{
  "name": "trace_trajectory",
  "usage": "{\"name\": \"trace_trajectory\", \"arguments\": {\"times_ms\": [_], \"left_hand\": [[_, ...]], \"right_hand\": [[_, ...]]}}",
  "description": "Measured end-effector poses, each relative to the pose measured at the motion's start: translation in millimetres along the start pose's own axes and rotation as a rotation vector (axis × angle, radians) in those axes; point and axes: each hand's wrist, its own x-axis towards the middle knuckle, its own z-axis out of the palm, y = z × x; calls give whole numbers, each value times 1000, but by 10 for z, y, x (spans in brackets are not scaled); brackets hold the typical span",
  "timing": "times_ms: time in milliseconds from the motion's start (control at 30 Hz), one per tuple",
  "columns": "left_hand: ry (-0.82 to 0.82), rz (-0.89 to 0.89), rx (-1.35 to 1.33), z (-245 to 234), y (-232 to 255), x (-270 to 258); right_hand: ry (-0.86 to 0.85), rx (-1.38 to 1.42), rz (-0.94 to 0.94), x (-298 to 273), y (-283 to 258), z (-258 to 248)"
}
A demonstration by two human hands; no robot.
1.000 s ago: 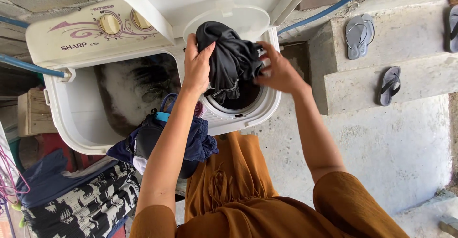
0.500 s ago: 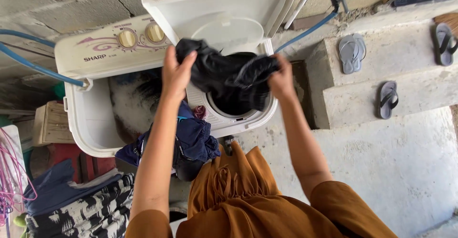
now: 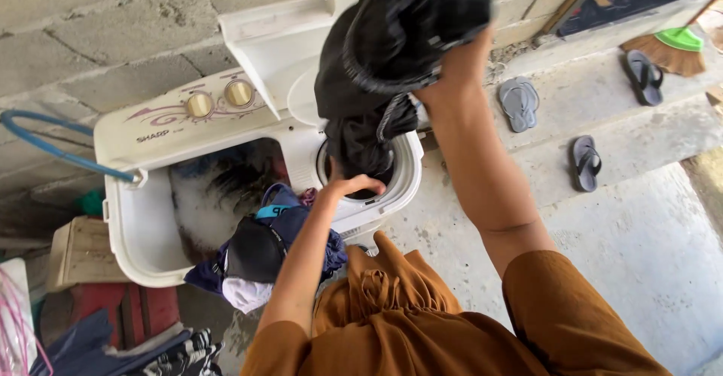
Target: Washing clothes in a machine and then placing them on hangers.
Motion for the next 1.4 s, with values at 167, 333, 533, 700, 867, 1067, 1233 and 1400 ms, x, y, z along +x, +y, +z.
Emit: {"name": "trace_trajectory", "arguments": {"times_ms": [167, 333, 533, 700, 867, 1067, 1233, 1400], "left_hand": [[55, 73, -136, 127, -10, 440], [-202, 48, -88, -875, 234, 320], [-143, 94, -3, -1703, 892, 153], [149, 510, -107, -1843, 1366, 214], [109, 607, -216, -1779, 1814, 230], [49, 240, -409, -1539, 1440, 392], [386, -59, -329, -1112, 1027, 468], [590, -281, 38, -567, 526, 558]], "right_hand": [[78, -152, -156, -300, -1158, -578], [64, -362, -262, -674, -1678, -1547], [201, -1465, 66, -958, -541, -2283], [-442, -1915, 436, -907, -65, -1250], [-355, -1137, 393, -1018, 987, -1575], [-176, -1077, 342, -875, 1518, -1742], [1, -1485, 197, -919, 1970, -2053], [88, -1886, 400, -939, 2276, -2396]]}}
